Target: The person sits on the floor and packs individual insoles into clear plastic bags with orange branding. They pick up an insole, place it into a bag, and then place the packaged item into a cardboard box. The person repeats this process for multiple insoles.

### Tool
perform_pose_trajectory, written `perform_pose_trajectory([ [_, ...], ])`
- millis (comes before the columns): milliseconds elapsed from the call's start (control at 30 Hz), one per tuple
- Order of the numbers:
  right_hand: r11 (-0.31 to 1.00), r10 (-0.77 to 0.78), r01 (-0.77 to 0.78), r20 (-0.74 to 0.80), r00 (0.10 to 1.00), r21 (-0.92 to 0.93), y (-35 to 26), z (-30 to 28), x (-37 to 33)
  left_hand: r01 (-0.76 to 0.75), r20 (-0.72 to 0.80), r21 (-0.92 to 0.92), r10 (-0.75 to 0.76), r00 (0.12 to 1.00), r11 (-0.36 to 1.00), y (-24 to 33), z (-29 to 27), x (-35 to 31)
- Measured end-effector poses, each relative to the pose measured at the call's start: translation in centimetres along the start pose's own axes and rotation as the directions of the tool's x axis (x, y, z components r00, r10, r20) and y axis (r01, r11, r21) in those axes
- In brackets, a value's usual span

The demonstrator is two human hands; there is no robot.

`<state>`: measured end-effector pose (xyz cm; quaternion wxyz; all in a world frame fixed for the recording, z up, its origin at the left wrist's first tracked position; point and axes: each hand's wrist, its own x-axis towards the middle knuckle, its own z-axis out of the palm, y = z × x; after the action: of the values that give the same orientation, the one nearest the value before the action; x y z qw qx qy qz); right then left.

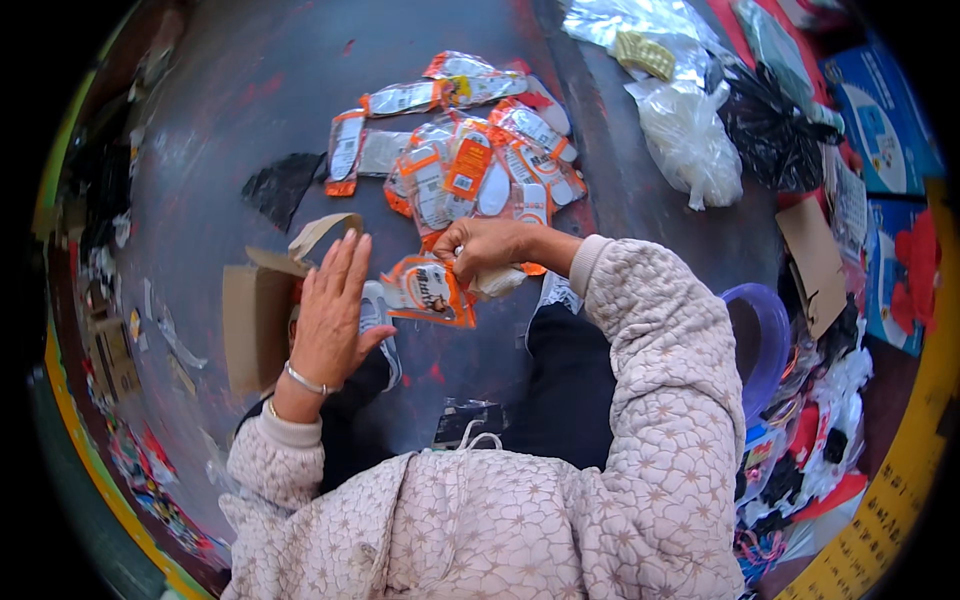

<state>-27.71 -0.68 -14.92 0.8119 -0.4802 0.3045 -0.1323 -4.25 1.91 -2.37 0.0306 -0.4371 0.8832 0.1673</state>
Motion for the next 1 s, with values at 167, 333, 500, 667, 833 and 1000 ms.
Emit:
perform_pose_trajectory([
  [167,0.987,-0.079,0.097,0.133,0.988,-0.130,-7.9,3.5,-3.0,-0.219,-0.048,-0.275,0.214,0.976,0.936,-1.9,0.7,-1.0],
  [333,0.936,-0.079,0.123,0.145,0.986,-0.330,-13.8,6.1,-5.5,0.226,0.384,-0.879,0.343,0.857,0.420,-2.3,-1.1,-0.9],
  [500,0.257,-0.672,0.516,0.233,0.703,-0.817,-14.7,6.2,-9.0,0.278,0.366,-0.920,0.352,0.862,0.277,0.4,-0.9,-0.7],
  [667,0.680,-0.436,0.105,-0.284,0.854,-0.726,-15.0,8.8,-11.6,0.244,0.154,-0.962,0.491,0.857,-0.125,4.6,1.5,-0.7],
  [833,0.794,-0.220,-0.277,-0.681,0.698,-0.541,-17.1,7.7,-12.9,0.175,0.212,-0.969,0.224,0.951,0.175,4.8,-1.5,-1.2],
  [1000,0.194,-0.812,-0.548,-0.446,0.375,-0.814,-18.7,7.9,-12.2,-0.548,-0.449,-0.262,0.402,0.798,0.794,0.3,1.6,1.0],
])
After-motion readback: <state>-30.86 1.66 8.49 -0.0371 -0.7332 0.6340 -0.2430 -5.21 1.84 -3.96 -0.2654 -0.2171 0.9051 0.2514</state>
